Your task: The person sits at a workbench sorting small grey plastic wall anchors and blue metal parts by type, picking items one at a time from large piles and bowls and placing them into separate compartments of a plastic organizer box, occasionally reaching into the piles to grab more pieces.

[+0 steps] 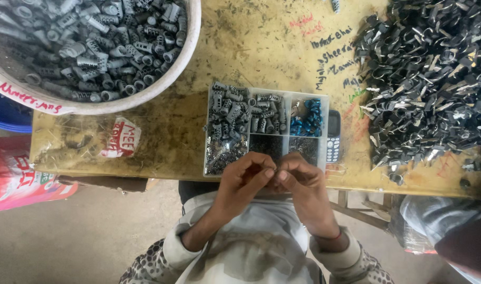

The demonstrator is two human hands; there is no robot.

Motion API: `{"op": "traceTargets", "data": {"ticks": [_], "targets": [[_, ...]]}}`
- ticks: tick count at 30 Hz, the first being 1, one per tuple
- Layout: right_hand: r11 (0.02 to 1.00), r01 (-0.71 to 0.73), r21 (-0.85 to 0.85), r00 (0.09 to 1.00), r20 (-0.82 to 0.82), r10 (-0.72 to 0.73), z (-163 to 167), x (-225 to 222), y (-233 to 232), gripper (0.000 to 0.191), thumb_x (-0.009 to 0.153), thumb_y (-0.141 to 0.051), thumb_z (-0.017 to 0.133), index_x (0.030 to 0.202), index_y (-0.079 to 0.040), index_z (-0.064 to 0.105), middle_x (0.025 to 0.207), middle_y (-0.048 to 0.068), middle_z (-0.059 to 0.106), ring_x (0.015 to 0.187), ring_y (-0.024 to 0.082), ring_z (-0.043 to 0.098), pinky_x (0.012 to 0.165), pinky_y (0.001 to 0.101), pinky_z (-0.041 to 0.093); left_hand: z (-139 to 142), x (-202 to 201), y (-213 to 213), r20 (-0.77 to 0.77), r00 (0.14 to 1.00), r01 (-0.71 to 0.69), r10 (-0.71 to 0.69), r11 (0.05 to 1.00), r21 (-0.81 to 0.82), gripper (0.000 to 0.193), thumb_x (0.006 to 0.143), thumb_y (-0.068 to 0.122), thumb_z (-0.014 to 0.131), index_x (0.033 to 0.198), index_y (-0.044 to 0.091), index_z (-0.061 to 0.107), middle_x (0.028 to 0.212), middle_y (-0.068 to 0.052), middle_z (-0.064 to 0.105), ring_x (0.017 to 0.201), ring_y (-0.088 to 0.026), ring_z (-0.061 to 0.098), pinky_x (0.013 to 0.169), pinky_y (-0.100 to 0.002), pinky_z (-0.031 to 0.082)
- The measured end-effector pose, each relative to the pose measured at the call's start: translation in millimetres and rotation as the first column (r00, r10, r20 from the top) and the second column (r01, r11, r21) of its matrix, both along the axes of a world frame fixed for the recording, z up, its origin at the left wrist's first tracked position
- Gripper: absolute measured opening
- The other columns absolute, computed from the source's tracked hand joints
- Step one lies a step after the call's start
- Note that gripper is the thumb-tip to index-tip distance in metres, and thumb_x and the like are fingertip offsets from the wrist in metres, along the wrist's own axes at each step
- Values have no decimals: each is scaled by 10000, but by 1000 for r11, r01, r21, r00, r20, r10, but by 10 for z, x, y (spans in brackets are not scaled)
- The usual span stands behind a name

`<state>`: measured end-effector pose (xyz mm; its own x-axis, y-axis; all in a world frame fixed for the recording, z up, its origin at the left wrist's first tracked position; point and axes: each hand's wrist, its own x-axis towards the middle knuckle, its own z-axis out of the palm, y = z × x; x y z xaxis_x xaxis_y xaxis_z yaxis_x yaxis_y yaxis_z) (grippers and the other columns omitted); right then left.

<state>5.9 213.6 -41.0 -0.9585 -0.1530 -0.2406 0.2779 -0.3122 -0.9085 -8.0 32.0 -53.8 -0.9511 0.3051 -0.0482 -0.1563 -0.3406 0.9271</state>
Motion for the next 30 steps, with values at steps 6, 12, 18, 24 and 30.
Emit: {"op": "traceTargets", "data": {"ticks": [6, 12, 18, 24, 30], "targets": [[931, 142, 336, 865, -500, 49, -42, -18, 20, 243, 859, 82, 733, 1054, -42, 660, 1132, 43, 616, 993, 147, 675, 841, 273, 602, 2, -19, -71, 9, 996, 93, -93, 996, -6, 39, 1018, 14, 661, 1054, -2, 658, 923, 9, 643, 779, -21, 567, 648, -186, 456], [832, -56, 551, 738, -539, 407, 67, -277, 251, 320, 794, 38, 815, 1075, -76, 712, 1035, 75, 726, 923, 174, 732, 774, 273, 619, -46, -61, -176, 165, 956, 226, -241, 968, 108, 60, 1004, 6, 687, 1056, -16, 707, 869, 4, 662, 725, -20, 544, 602, -191, 435], [495, 193, 847, 765, -446, 465, 314, -922, 161, 160, 912, -24, 780, 1063, -64, 743, 991, 101, 731, 849, 242, 738, 692, 342, 584, -167, -89, -169, 179, 969, 145, -171, 978, 151, 32, 993, 16, 647, 988, -12, 663, 822, -13, 631, 651, -54, 570, 573, -221, 500], [291, 262, 920, 629, -391, 672, 170, -1390, 10, 188, 880, -34, 776, 1045, -46, 689, 1044, 150, 647, 869, 367, 672, 711, 436, 528, -242, -136, -149, 163, 975, 103, -153, 955, 280, 40, 1036, 13, 603, 1031, -8, 636, 866, -38, 630, 729, -90, 603, 630, -251, 530], [560, 16, 829, 611, -451, 651, 348, -976, 212, 325, 855, 86, 700, 1134, -54, 611, 1089, 107, 652, 966, 273, 667, 782, 372, 567, -197, -140, -170, 146, 976, 105, -159, 941, 322, 73, 1071, 70, 574, 1085, 14, 619, 915, -68, 663, 761, -121, 629, 681, -278, 553]]}}
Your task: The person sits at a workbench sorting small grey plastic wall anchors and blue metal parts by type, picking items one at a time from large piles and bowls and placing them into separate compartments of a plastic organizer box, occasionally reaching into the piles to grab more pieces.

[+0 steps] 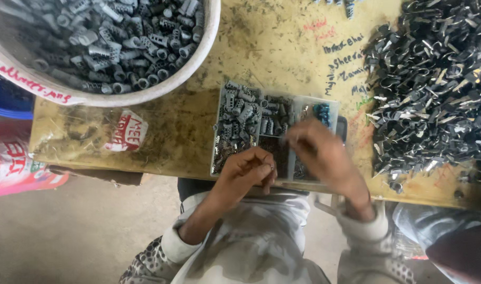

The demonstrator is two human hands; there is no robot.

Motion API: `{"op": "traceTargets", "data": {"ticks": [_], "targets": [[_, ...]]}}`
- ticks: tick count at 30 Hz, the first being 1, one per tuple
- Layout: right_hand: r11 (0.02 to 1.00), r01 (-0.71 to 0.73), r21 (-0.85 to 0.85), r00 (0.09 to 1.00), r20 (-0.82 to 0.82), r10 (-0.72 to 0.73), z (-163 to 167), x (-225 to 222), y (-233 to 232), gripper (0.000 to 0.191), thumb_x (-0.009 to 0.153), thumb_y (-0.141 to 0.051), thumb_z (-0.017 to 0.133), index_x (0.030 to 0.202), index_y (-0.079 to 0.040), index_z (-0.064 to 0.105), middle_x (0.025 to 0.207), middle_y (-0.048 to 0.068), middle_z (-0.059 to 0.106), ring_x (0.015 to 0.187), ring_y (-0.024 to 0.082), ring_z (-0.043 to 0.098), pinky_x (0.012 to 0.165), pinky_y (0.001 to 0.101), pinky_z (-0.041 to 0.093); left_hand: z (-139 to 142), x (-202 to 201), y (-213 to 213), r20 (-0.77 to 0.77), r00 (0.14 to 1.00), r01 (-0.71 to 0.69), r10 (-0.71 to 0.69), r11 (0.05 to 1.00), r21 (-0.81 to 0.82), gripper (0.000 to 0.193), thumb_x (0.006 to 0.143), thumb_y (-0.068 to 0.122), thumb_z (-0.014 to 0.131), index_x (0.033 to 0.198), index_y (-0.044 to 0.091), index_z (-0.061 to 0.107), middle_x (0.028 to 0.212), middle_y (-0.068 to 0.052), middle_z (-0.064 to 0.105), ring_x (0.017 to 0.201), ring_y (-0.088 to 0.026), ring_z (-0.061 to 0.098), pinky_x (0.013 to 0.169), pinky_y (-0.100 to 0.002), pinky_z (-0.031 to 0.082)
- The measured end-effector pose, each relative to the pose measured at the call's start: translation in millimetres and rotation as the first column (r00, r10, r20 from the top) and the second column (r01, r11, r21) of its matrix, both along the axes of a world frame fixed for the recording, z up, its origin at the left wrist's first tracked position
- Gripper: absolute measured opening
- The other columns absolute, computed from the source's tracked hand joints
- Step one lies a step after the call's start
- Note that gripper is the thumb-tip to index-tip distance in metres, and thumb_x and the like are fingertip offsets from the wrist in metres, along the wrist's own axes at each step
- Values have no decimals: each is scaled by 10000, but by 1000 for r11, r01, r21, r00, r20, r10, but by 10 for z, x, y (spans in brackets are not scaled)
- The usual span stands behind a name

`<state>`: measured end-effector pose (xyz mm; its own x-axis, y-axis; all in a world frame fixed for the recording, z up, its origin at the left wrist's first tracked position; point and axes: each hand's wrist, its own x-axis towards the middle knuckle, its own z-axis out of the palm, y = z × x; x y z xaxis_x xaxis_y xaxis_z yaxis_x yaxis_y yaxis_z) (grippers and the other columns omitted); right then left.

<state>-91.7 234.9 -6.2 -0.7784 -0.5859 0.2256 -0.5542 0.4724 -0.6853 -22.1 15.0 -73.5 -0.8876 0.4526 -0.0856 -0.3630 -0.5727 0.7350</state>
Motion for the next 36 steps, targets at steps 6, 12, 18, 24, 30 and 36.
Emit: {"op": "traceTargets", "data": {"ticks": [6, 12, 18, 24, 30, 36], "targets": [[746, 456, -484, 658, 748, 83, -208, 682, -15, 394, 939, 89, 655, 1324, 4, 630, 1081, 157, 698, 867, 228, 736, 758, 354, 654, 102, 53, 40, 33, 997, 59, -65, 988, 145, 66, 1031, 56, 610, 1073, 7, 626, 982, -83, 682, 868, -147, 661, 754, -319, 568], [866, 400, -299, 854, 464, -234, -275, 821, -116, 410, 890, 130, 646, 1272, -18, 657, 1175, 120, 689, 1000, 194, 750, 815, 313, 640, 215, 88, 49, 172, 983, -31, 67, 978, -205, 76, 951, 48, 708, 993, -13, 693, 874, -32, 701, 711, -59, 609, 633, -209, 510], [949, 271, -160, 960, -30, -279, -130, 805, -139, 386, 843, 123, 714, 1171, -80, 715, 1218, 129, 699, 1051, 237, 736, 826, 297, 621, 312, 168, 46, 129, 985, -54, 117, 909, -414, 75, 917, 45, 753, 924, -23, 721, 749, 10, 667, 629, -19, 550, 539, -181, 434], [969, 193, -155, 966, -141, -215, -140, 844, 8, 473, 783, 155, 676, 1183, -89, 738, 1233, 122, 682, 1067, 248, 734, 862, 325, 636, 400, 171, 47, 137, 986, -15, 91, 879, -476, 78, 893, 46, 762, 886, -11, 710, 702, -6, 666, 572, -31, 549, 484, -189, 425], [964, 172, -205, 978, -80, -192, -150, 846, -37, 430, 834, 135, 729, 1190, -105, 743, 1207, 96, 692, 1042, 206, 740, 830, 270, 639, 386, 180, 2, 24, 998, -32, 51, 862, -505, 70, 889, 54, 753, 909, 10, 702, 741, 1, 681, 582, -17, 538, 480, -180, 426], [991, 115, -71, 987, -100, -122, 19, 819, 50, 425, 768, 116, 695, 1159, -37, 755, 1145, 91, 700, 989, 194, 736, 807, 286, 623, 440, 232, 83, 38, 987, -125, 158, 885, -448, 52, 949, 22, 719, 971, -7, 682, 784, -13, 652, 646, -40, 534, 521, -190, 417]]}}
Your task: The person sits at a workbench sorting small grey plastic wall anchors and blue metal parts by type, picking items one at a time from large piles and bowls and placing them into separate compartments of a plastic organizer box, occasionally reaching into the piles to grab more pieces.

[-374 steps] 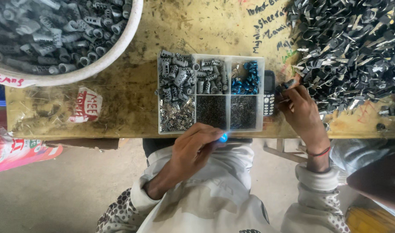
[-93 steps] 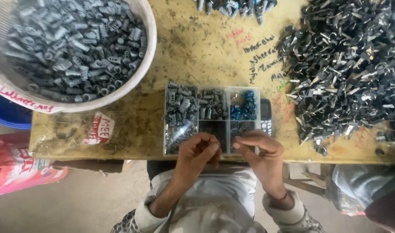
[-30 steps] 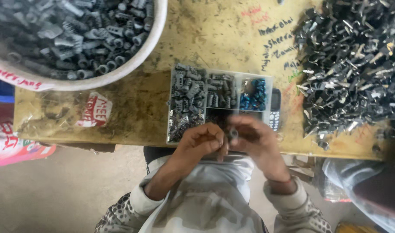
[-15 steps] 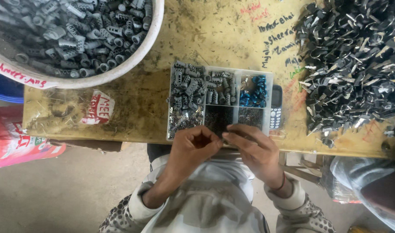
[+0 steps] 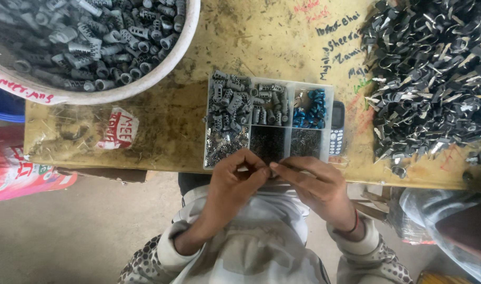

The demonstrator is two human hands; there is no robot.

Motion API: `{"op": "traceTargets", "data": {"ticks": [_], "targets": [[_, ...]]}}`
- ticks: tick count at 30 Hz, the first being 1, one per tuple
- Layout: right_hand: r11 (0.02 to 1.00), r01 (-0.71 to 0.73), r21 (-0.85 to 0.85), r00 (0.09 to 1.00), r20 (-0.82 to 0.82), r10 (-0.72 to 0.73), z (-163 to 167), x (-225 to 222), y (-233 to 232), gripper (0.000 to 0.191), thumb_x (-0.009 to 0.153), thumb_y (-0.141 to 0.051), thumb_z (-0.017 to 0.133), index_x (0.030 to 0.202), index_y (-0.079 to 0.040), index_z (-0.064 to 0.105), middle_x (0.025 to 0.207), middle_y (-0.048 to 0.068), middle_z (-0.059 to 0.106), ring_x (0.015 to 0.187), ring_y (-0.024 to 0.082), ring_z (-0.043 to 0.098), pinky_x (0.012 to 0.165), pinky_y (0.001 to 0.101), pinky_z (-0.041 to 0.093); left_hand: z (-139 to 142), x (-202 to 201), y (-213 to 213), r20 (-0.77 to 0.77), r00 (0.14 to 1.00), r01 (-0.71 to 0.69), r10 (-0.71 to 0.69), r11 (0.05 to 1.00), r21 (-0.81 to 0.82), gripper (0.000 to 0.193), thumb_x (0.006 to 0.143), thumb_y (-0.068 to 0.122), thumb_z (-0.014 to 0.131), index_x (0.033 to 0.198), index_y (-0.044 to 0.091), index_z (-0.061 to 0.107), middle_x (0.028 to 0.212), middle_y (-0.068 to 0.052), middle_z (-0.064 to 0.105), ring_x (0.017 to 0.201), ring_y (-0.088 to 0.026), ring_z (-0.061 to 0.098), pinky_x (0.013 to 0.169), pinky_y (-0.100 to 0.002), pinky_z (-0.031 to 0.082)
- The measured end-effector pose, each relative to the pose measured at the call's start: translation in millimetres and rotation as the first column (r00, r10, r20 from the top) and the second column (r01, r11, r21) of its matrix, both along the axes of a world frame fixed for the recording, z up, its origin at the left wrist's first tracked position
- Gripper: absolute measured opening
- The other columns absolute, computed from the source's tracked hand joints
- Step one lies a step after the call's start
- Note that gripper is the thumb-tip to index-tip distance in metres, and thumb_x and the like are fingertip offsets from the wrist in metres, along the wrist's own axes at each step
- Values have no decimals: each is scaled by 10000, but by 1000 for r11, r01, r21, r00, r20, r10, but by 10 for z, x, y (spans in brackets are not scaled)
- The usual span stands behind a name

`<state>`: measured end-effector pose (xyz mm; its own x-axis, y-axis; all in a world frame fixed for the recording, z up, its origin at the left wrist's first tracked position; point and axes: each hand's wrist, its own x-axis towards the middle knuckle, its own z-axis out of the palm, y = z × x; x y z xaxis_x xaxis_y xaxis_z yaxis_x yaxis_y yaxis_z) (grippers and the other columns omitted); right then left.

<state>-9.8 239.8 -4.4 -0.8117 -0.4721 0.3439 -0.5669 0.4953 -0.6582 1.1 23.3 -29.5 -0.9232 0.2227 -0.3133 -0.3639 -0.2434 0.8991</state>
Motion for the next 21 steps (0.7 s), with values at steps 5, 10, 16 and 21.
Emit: {"op": "traceTargets", "data": {"ticks": [5, 10, 16, 21], "targets": [[983, 178, 39, 984, 18, -179, 8, 46, -260, 283, 815, 13, 810, 1085, 28, 727, 1050, 103, 686, 830, 155, 724, 675, 245, 613, 60, 54, 182, -286, 957, -59, 49, 998, -27, 236, 935, -19, 679, 1165, -6, 626, 1030, -62, 701, 954, -139, 743, 780, -259, 671], [997, -72, -5, 939, 337, 70, 46, -309, -5, 364, 787, -45, 822, 1134, -4, 718, 1045, 75, 723, 831, 132, 764, 698, 253, 650, -76, 38, 45, -425, 905, -99, 11, 977, -187, 189, 919, -6, 765, 1107, -5, 752, 1022, -137, 801, 910, -186, 808, 764, -283, 693], [883, 319, 344, 947, -67, -316, -287, -1041, 222, 167, 906, -51, 798, 1061, -56, 735, 993, 166, 726, 822, 353, 699, 697, 422, 554, -209, 0, 59, -463, 885, 11, -51, 996, -89, 195, 901, -28, 778, 1092, -13, 744, 1036, -150, 787, 932, -198, 793, 801, -310, 662], [943, 282, 175, 935, 173, -311, -365, -1022, 343, 204, 974, -25, 703, 1178, -19, 706, 1011, 158, 727, 805, 270, 713, 689, 370, 557, -246, -92, 12, -475, 879, 11, -38, 998, -59, 188, 896, -44, 774, 1081, -22, 747, 1067, -156, 777, 962, -196, 787, 800, -289, 699]]}}
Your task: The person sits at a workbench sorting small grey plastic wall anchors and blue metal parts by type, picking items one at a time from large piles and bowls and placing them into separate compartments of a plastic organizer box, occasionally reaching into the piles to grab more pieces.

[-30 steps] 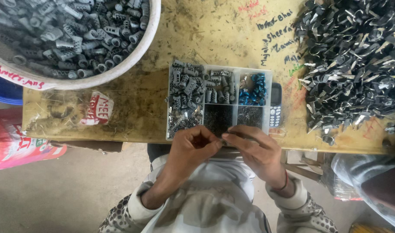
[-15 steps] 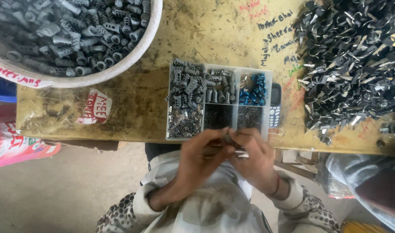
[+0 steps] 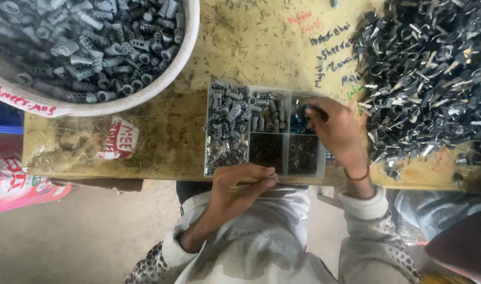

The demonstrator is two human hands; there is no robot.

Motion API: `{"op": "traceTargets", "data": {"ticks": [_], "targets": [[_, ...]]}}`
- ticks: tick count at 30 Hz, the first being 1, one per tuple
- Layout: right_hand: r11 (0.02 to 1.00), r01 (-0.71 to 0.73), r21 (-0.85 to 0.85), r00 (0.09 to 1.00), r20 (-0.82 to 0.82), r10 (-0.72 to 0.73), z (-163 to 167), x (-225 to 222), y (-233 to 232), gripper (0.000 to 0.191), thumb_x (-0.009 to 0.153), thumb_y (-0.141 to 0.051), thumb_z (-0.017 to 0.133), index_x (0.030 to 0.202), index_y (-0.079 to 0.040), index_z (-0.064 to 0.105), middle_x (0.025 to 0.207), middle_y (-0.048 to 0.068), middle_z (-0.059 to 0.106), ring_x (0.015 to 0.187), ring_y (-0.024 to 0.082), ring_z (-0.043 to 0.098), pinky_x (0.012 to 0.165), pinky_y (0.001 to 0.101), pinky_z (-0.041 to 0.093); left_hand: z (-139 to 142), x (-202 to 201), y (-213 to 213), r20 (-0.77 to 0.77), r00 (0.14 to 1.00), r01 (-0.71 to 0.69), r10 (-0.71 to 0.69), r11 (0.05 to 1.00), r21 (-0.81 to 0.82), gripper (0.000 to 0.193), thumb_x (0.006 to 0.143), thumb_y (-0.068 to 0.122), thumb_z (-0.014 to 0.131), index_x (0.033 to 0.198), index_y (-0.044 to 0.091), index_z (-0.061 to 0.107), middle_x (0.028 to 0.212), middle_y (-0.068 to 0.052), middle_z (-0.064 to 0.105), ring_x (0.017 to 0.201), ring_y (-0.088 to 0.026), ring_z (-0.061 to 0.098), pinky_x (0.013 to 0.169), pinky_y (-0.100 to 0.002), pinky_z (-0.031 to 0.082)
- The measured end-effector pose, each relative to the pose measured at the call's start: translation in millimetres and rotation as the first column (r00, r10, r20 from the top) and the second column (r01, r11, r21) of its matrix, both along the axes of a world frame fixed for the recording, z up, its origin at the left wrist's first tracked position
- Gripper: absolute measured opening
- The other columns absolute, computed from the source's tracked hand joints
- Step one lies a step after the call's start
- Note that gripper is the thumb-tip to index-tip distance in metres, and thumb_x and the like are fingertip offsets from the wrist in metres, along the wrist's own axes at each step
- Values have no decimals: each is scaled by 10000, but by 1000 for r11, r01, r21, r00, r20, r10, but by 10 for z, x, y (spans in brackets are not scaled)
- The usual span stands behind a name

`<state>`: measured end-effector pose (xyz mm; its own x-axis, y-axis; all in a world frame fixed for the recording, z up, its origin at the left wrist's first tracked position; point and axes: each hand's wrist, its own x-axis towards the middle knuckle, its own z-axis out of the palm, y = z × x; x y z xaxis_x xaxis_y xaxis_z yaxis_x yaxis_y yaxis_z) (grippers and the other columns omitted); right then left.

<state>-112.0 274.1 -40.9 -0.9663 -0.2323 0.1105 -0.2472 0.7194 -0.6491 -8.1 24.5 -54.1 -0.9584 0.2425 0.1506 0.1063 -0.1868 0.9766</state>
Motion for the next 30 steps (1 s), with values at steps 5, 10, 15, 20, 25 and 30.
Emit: {"op": "traceTargets", "data": {"ticks": [5, 10, 15, 20, 25, 30], "targets": [[922, 108, -373, 982, 183, -42, 39, 164, 114, 309, 1058, 47, 585, 1323, -46, 712, 1022, 109, 722, 820, 139, 683, 726, 278, 564, -85, 25, 15, -90, 995, 46, -53, 996, -82, 182, 923, -63, 737, 1097, -9, 742, 1064, -148, 774, 889, -180, 776, 699, -264, 658], [819, 36, -573, 945, 285, 158, 231, 598, 66, 392, 995, 89, 550, 1358, -7, 663, 1152, 110, 658, 925, 138, 678, 814, 248, 581, -136, -49, 85, -319, 945, -16, -75, 962, -273, 152, 967, -45, 706, 1080, 39, 652, 1181, -139, 745, 1012, -228, 770, 800, -298, 663], [689, 111, -717, 873, 401, 276, 199, 941, -43, 344, 929, 104, 634, 1258, 7, 648, 1168, 105, 666, 994, 165, 724, 853, 288, 632, 36, -59, -28, -472, 860, -58, -194, 882, -468, 286, 836, -47, 683, 1121, -19, 673, 1279, -211, 683, 1192, -371, 672, 1011, -423, 587], [636, 118, -763, 805, 449, 388, 143, 976, -26, 327, 951, 117, 617, 1252, 22, 704, 1102, 117, 703, 945, 179, 739, 848, 309, 648, 161, -71, -46, -490, 811, -29, -319, 815, -578, 273, 888, 8, 695, 1155, -14, 644, 1368, -188, 625, 1293, -357, 625, 1065, -418, 573], [644, 171, -746, 732, 533, 424, 133, 928, -62, 302, 951, 81, 637, 1251, 52, 636, 1038, 118, 733, 912, 176, 729, 772, 294, 622, 191, -63, -81, -355, 862, 102, -362, 809, -579, 333, 958, 14, 686, 1283, 10, 617, 1392, -165, 616, 1301, -350, 619, 1047, -427, 564], [794, 142, -591, 576, 702, 419, 25, 811, -8, 421, 887, -2, 714, 1207, -32, 442, 929, 124, 716, 762, 182, 712, 651, 299, 601, 158, -31, -126, -520, 773, 4, -365, 821, -571, 532, 949, 11, 699, 1450, 6, 520, 1352, -95, 690, 1309, -344, 648, 1128, -457, 542]]}}
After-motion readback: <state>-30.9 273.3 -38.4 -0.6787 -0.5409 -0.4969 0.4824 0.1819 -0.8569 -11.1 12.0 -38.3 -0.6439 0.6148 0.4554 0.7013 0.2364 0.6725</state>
